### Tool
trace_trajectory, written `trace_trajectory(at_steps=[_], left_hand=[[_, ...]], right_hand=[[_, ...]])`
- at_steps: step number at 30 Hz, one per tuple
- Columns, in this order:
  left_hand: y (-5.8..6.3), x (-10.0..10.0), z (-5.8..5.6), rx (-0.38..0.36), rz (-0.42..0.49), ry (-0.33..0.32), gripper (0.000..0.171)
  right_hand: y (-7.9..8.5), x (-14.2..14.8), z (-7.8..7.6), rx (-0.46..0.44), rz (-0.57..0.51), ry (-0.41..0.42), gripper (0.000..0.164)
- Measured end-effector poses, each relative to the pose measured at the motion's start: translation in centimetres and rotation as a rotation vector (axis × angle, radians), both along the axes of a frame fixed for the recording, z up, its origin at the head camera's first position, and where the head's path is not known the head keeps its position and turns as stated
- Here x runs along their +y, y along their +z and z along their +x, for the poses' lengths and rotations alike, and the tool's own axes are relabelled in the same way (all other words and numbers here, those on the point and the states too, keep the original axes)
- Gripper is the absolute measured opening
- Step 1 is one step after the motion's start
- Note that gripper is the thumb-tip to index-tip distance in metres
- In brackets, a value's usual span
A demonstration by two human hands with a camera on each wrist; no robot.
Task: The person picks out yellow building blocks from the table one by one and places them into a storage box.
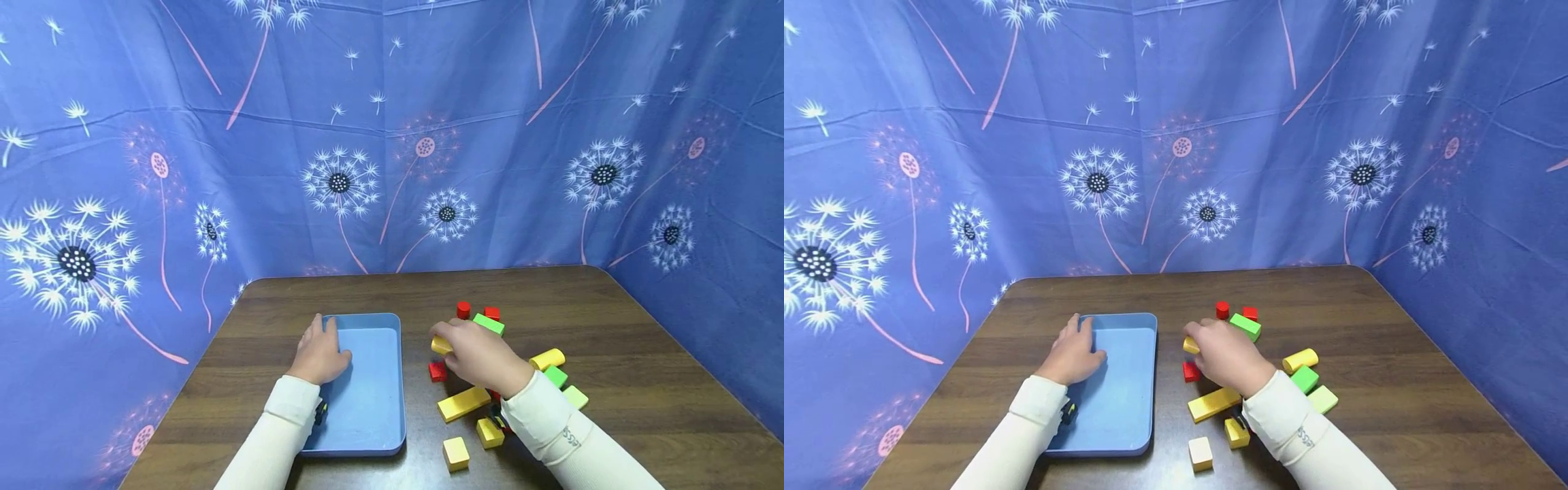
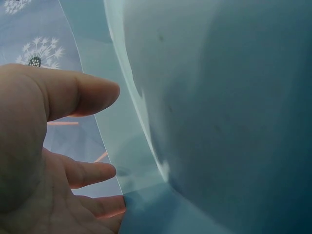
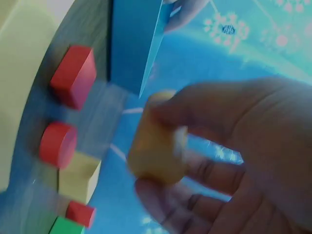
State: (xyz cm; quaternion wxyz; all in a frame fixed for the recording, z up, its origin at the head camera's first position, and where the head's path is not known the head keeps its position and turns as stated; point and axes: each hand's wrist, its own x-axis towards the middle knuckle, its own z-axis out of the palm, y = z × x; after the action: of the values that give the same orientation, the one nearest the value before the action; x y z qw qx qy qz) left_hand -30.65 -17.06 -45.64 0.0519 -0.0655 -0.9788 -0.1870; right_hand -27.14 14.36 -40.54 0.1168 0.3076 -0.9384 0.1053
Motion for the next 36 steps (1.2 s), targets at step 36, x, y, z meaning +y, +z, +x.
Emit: trace_trajectory(at_steps=[36], left_hand=[[-0.3, 0.2, 0.2, 0.000, -0.044, 0.015, 0.079]], right_hand=[[0.9, -7.0, 2.0, 0.086, 0.011, 0.304, 0.038]])
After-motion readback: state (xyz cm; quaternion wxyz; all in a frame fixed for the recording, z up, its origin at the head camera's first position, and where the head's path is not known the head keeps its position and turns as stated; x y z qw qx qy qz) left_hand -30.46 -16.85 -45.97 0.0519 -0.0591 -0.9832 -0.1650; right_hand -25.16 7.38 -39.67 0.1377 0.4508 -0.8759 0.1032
